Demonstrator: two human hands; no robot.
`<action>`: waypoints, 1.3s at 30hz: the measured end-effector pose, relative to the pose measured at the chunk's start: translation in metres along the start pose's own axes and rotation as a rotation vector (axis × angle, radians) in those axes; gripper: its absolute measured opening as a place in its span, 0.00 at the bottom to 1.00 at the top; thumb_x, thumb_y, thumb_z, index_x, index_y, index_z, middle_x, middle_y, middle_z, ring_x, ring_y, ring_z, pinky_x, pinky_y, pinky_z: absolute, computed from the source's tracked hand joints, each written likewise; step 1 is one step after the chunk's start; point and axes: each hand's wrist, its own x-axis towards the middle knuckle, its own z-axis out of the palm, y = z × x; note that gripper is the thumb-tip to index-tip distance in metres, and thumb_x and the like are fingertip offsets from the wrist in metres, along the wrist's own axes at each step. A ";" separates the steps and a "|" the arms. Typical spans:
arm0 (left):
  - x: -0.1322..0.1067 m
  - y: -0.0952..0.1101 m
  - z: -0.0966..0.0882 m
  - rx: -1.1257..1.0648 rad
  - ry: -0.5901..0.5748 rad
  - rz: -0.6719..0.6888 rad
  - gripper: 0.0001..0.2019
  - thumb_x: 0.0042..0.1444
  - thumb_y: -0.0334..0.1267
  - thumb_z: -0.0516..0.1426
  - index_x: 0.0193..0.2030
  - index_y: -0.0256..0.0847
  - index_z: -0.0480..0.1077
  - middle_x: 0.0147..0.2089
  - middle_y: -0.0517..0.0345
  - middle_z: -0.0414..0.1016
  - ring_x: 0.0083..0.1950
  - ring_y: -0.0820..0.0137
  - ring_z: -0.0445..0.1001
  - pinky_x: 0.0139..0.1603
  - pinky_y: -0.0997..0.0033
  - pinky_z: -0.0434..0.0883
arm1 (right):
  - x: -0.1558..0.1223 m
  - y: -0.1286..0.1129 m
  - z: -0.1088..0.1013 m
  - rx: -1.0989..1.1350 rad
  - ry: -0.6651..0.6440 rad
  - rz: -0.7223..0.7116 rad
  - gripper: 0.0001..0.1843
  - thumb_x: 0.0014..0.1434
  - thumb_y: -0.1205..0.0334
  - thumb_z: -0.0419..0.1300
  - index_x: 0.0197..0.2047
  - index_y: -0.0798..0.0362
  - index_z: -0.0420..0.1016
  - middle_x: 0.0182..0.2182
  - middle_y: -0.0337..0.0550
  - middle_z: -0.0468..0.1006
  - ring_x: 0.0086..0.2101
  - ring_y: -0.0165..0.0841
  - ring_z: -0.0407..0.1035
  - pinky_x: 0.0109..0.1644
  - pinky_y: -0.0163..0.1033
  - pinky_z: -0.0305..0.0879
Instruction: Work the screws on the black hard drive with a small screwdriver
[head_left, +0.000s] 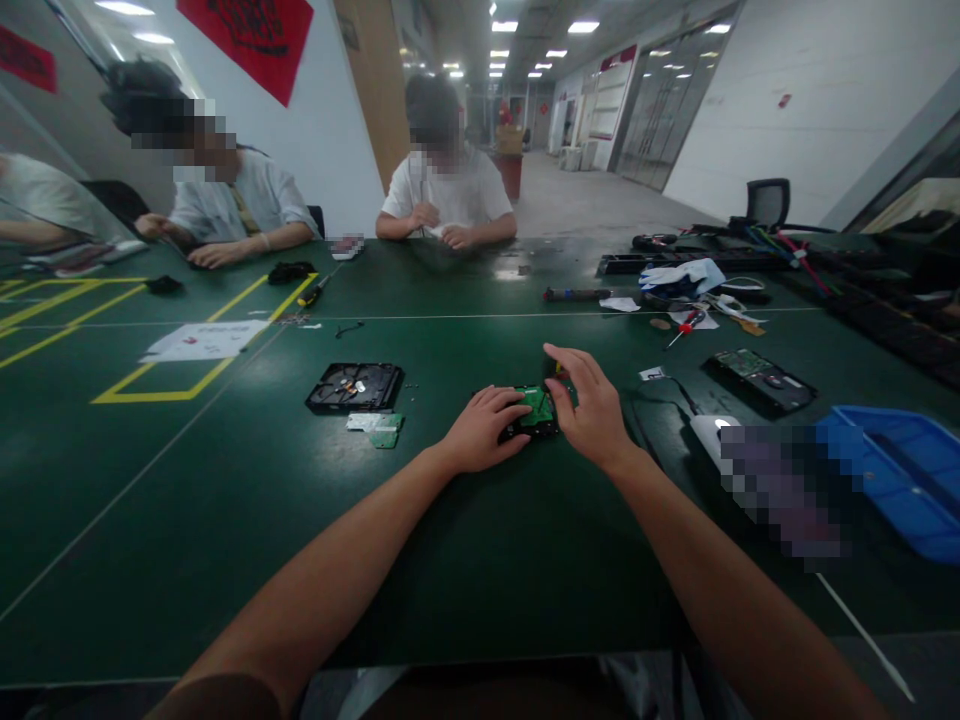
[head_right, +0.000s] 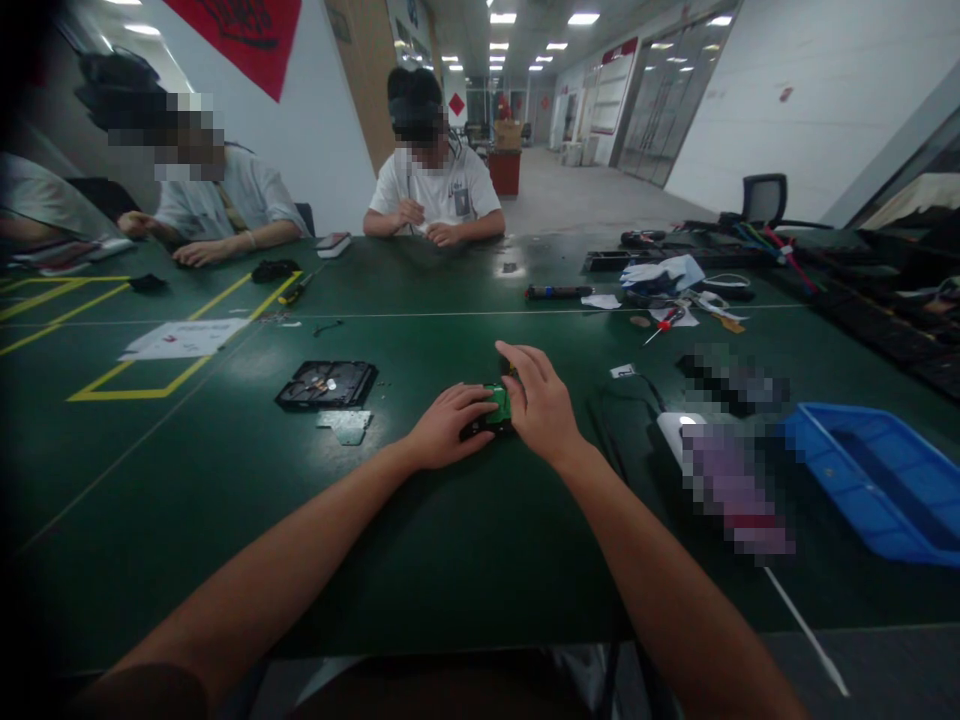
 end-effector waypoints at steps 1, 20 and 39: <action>0.000 0.000 0.000 -0.004 0.002 0.001 0.24 0.67 0.50 0.61 0.66 0.45 0.71 0.70 0.45 0.70 0.73 0.49 0.66 0.76 0.35 0.60 | 0.000 0.000 0.000 0.002 -0.011 -0.003 0.30 0.71 0.67 0.54 0.73 0.38 0.63 0.60 0.48 0.74 0.57 0.44 0.72 0.60 0.58 0.75; 0.000 0.000 -0.001 0.000 0.001 0.006 0.23 0.67 0.49 0.61 0.66 0.46 0.71 0.70 0.45 0.70 0.73 0.49 0.67 0.75 0.35 0.60 | -0.005 0.001 0.000 0.031 -0.008 0.032 0.25 0.71 0.64 0.57 0.69 0.40 0.66 0.58 0.48 0.76 0.52 0.43 0.75 0.58 0.57 0.76; 0.000 -0.001 0.000 0.001 -0.002 -0.001 0.24 0.67 0.50 0.61 0.67 0.46 0.70 0.70 0.45 0.70 0.73 0.50 0.67 0.76 0.35 0.60 | -0.003 0.001 -0.003 -0.012 0.029 0.010 0.26 0.71 0.67 0.57 0.69 0.40 0.67 0.55 0.48 0.75 0.50 0.41 0.75 0.55 0.54 0.77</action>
